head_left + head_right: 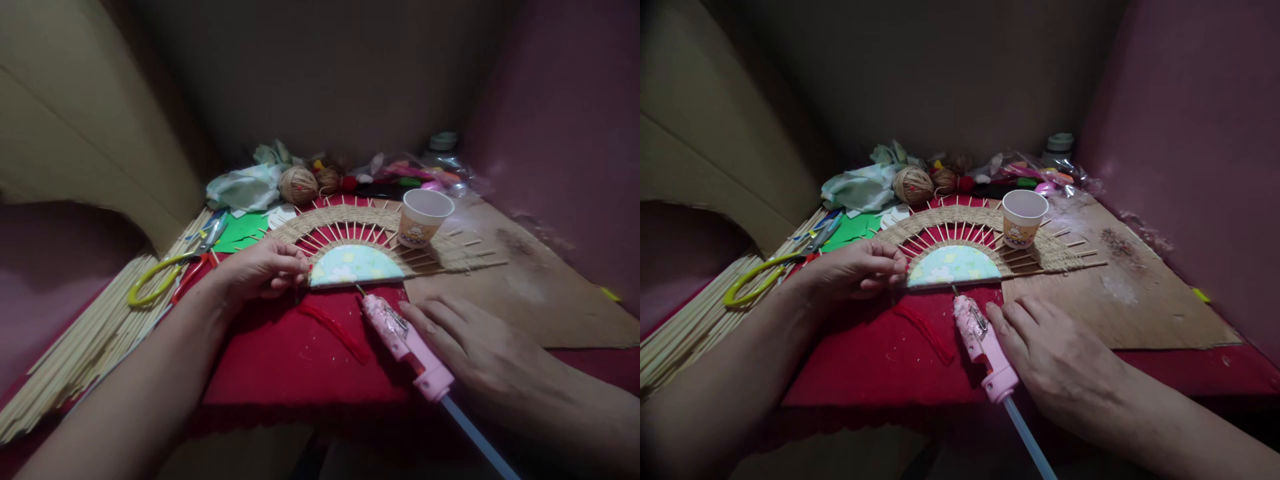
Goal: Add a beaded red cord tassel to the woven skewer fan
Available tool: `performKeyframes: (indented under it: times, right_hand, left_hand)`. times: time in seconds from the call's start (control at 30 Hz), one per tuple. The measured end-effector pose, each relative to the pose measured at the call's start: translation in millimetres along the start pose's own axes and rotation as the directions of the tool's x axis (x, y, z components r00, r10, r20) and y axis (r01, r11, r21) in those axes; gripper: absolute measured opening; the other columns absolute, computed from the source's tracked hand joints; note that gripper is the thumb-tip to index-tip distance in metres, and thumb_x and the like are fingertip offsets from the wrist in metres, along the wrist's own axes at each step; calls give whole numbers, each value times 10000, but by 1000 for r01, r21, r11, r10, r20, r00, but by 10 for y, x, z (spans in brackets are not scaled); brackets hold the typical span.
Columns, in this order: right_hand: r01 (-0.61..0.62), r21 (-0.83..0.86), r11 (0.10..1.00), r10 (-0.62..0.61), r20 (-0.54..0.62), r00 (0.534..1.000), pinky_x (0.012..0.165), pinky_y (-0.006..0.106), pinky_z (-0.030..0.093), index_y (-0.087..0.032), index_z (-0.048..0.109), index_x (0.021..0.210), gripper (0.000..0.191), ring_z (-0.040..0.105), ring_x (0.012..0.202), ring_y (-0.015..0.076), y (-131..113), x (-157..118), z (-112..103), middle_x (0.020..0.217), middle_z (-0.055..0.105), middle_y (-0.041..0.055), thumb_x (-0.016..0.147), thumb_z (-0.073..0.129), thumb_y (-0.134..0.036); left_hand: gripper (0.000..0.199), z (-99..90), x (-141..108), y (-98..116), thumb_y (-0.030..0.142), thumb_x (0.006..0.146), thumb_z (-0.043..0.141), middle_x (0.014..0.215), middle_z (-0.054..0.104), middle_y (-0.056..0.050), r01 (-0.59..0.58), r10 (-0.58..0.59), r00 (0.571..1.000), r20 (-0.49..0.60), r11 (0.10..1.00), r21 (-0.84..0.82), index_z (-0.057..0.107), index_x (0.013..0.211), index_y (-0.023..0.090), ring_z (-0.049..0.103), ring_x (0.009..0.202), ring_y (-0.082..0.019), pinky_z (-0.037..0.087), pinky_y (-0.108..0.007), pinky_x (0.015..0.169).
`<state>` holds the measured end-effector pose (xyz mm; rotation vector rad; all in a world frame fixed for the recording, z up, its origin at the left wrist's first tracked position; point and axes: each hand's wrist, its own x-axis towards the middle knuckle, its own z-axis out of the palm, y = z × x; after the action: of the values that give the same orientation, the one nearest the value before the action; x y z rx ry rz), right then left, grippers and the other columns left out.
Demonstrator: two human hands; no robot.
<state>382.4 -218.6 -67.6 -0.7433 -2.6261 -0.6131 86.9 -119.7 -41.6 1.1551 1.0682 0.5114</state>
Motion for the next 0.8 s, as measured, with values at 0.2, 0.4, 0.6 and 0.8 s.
performKeyframes:
  times: [0.2, 0.4, 0.6, 0.8]
  right_hand:
    - [0, 2, 1000, 0, -10, 1000, 688, 397, 524, 55, 517, 1162, 398, 616, 805, 281, -5, 10, -2, 925, 675, 198, 801, 372, -32]
    - [1, 0, 1000, -1, 9, 1000, 701, 399, 521, 54, 513, 1172, 409, 611, 821, 280, 4, -11, 20, 940, 672, 204, 792, 376, -13]
    - [3, -9, 1000, -3, 13, 1000, 708, 421, 527, 65, 507, 1184, 426, 608, 865, 307, 5, -49, 42, 987, 664, 230, 778, 409, -21]
    - [1, -15, 1000, -1, 13, 1000, 691, 416, 533, 63, 503, 1186, 413, 613, 838, 299, 0, -19, 38, 962, 667, 222, 793, 399, -16]
  left_hand:
    - [84, -5, 12, -12, 137, 661, 667, 552, 556, -16, -20, 20, 1000, 6, 1000, -6, 605, 613, 106, 292, 305, -4, 219, -109, 251]
    - [82, 25, -37, 10, 135, 690, 663, 574, 582, -30, -28, 28, 999, -40, 1000, 4, 606, 637, 108, 320, 320, -8, 231, -106, 263]
    - [112, 35, -45, 12, 137, 710, 656, 562, 580, -31, -21, 22, 998, -58, 1000, 18, 607, 617, 97, 326, 314, -8, 238, -114, 264]
    - [109, 24, -30, 10, 119, 715, 648, 537, 575, -25, -31, 31, 999, -37, 999, 9, 613, 614, 100, 318, 306, -13, 240, -116, 258]
